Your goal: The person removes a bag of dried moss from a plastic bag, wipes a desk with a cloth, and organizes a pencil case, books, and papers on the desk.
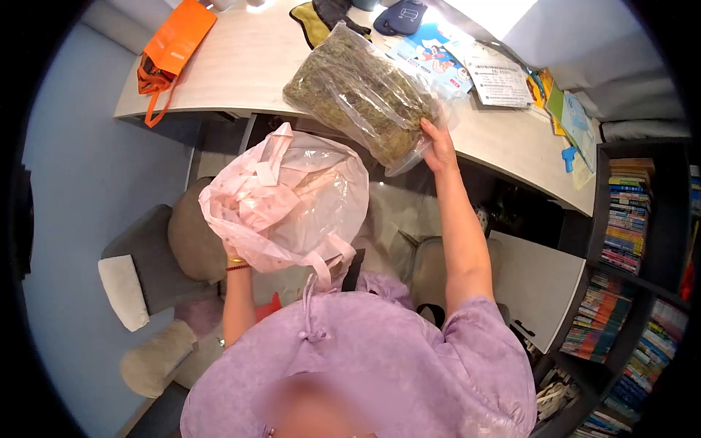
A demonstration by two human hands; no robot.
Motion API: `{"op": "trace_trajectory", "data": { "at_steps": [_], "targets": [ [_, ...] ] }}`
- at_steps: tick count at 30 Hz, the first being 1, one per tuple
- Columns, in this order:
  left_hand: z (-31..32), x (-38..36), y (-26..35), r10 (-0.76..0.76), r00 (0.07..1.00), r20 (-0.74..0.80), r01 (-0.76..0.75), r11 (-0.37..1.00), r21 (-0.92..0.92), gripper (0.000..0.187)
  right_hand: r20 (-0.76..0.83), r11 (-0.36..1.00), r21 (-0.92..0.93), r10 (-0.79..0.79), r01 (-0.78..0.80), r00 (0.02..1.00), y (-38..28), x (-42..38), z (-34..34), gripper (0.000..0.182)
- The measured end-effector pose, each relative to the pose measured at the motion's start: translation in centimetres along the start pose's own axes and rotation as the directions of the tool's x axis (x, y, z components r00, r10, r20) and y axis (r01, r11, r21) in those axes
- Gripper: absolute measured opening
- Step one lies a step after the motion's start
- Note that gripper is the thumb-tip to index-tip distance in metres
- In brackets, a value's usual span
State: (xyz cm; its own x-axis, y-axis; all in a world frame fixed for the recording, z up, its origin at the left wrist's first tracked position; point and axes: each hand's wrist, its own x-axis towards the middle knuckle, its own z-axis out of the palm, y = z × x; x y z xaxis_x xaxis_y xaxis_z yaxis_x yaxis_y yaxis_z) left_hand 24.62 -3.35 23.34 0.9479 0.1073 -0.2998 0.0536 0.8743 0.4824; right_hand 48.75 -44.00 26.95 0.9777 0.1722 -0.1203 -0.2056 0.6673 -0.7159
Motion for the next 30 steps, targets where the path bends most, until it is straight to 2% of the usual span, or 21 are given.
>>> {"op": "trace_trajectory", "data": {
  "at_steps": [2, 10, 13, 16, 18, 19, 21, 22, 24, 27, 30],
  "targets": [
    [-0.7, 0.0, -0.5, 0.142, 0.982, -0.124, -0.138, 0.990, 0.042, 0.046, -0.012, 1.000, 0.004, 0.012, -0.012, 1.000, 0.0, 0.0, -0.2, 0.058],
    [-1.7, -0.1, -0.9, 0.111, 0.984, -0.137, -0.102, 0.992, 0.075, 0.046, -0.016, 0.999, 0.039, 0.023, -0.022, 1.000, 0.3, 0.2, -1.1, 0.056],
    [-1.8, -0.1, -0.9, 0.114, 0.983, -0.144, -0.102, 0.991, 0.085, 0.046, -0.019, 0.998, 0.047, 0.045, -0.044, 0.999, 0.5, 0.1, -1.9, 0.049],
    [-2.0, 0.0, -1.0, 0.117, 0.981, -0.153, -0.103, 0.990, 0.095, 0.046, -0.032, 0.981, 0.149, 0.127, -0.121, 0.991, -0.1, -0.7, -1.9, 0.041],
    [-2.1, 0.1, -1.0, 0.120, 0.980, -0.157, -0.104, 0.989, 0.104, 0.046, -0.072, 0.991, 0.038, 0.132, -0.129, 0.989, -0.8, -1.1, -1.9, 0.037],
    [-2.1, 0.0, -1.0, 0.120, 0.980, -0.160, -0.103, 0.989, 0.110, 0.046, -0.075, 0.991, 0.039, 0.131, -0.128, 0.989, -1.3, -1.6, -1.9, 0.037],
    [-2.2, 0.2, -1.0, 0.121, 0.979, -0.164, -0.103, 0.988, 0.112, 0.046, -0.290, 0.914, -0.351, 0.102, -0.205, 0.951, -2.2, -2.3, -2.2, 0.032],
    [-2.3, 0.2, -1.0, 0.119, 0.979, -0.165, -0.101, 0.988, 0.117, 0.046, -0.293, 0.914, -0.349, 0.101, -0.205, 0.951, -2.5, -2.5, -2.7, 0.032],
    [-2.4, 0.3, -1.0, 0.118, 0.979, -0.166, -0.099, 0.988, 0.122, 0.046, -0.344, 0.738, -0.597, 0.117, -0.313, 0.932, -2.9, -3.0, -3.6, 0.023],
    [-2.4, 0.5, -1.1, 0.115, 0.980, -0.164, -0.094, 0.987, 0.129, 0.046, -0.290, 0.762, -0.591, 0.108, -0.266, 0.951, -2.3, -3.5, -3.9, 0.018],
    [-2.6, 0.7, -1.1, 0.114, 0.980, -0.164, -0.092, 0.986, 0.137, 0.046, -0.328, 0.785, -0.557, 0.092, -0.271, 0.940, -1.7, -3.5, -4.0, 0.018]
  ]
}}
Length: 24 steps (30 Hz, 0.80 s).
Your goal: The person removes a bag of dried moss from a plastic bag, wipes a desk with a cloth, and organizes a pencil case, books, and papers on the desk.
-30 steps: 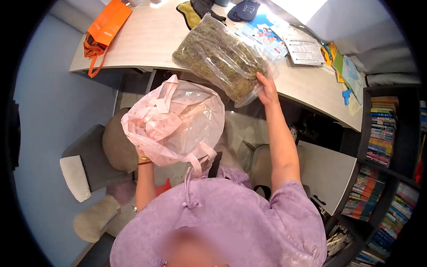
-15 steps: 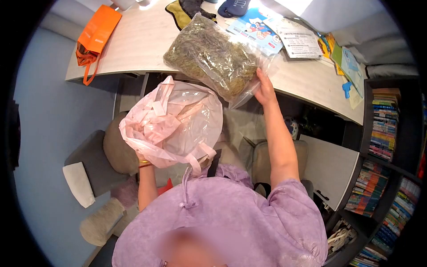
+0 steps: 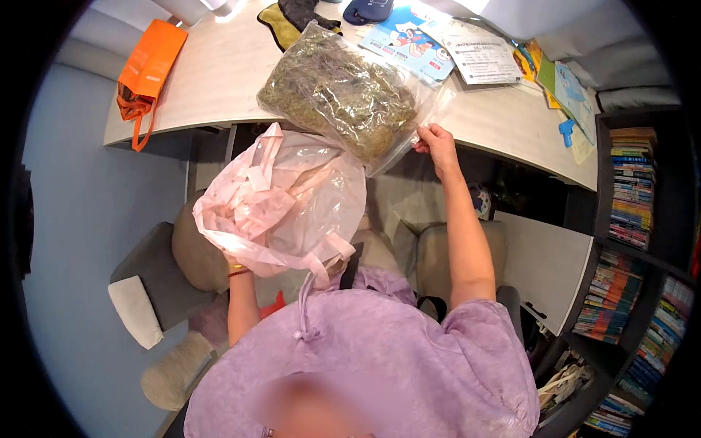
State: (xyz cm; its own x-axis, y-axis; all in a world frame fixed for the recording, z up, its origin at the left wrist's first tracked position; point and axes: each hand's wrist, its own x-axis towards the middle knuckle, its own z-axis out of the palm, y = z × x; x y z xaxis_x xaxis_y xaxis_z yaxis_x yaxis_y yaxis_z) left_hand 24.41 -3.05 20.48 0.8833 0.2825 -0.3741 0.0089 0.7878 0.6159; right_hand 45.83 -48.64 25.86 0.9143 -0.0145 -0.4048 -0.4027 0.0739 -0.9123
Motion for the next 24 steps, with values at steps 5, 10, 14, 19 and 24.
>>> {"op": "trace_trajectory", "data": {
  "at_steps": [5, 10, 14, 19, 24],
  "targets": [
    [-0.2, 0.1, 0.0, 0.019, 1.000, -0.003, -0.019, 1.000, 0.016, 0.046, -0.026, 0.997, 0.081, -0.014, 0.016, 1.000, 1.3, 0.5, 0.0, 0.015],
    [-0.9, -0.1, -0.1, 0.063, 0.998, -0.029, -0.062, 0.997, 0.047, 0.046, 0.009, 0.960, 0.271, 0.067, -0.067, 0.998, 1.9, -0.1, 1.1, 0.013],
    [-1.2, -0.2, -0.3, 0.111, 0.992, -0.052, -0.108, 0.992, 0.061, 0.045, 0.060, 0.952, 0.289, 0.091, -0.104, 0.994, 1.0, -1.1, 2.7, 0.014],
    [-1.5, -0.1, -0.7, 0.145, 0.987, -0.065, -0.139, 0.987, 0.081, 0.045, 0.038, 0.971, 0.230, 0.051, -0.059, 0.998, 2.9, 0.9, 1.9, 0.011],
    [-2.5, 0.4, -1.0, 0.190, 0.978, -0.090, -0.178, 0.975, 0.132, 0.045, 0.037, 0.927, 0.367, 0.065, -0.074, 0.997, 1.5, 0.0, 3.6, 0.012]
  ]
}}
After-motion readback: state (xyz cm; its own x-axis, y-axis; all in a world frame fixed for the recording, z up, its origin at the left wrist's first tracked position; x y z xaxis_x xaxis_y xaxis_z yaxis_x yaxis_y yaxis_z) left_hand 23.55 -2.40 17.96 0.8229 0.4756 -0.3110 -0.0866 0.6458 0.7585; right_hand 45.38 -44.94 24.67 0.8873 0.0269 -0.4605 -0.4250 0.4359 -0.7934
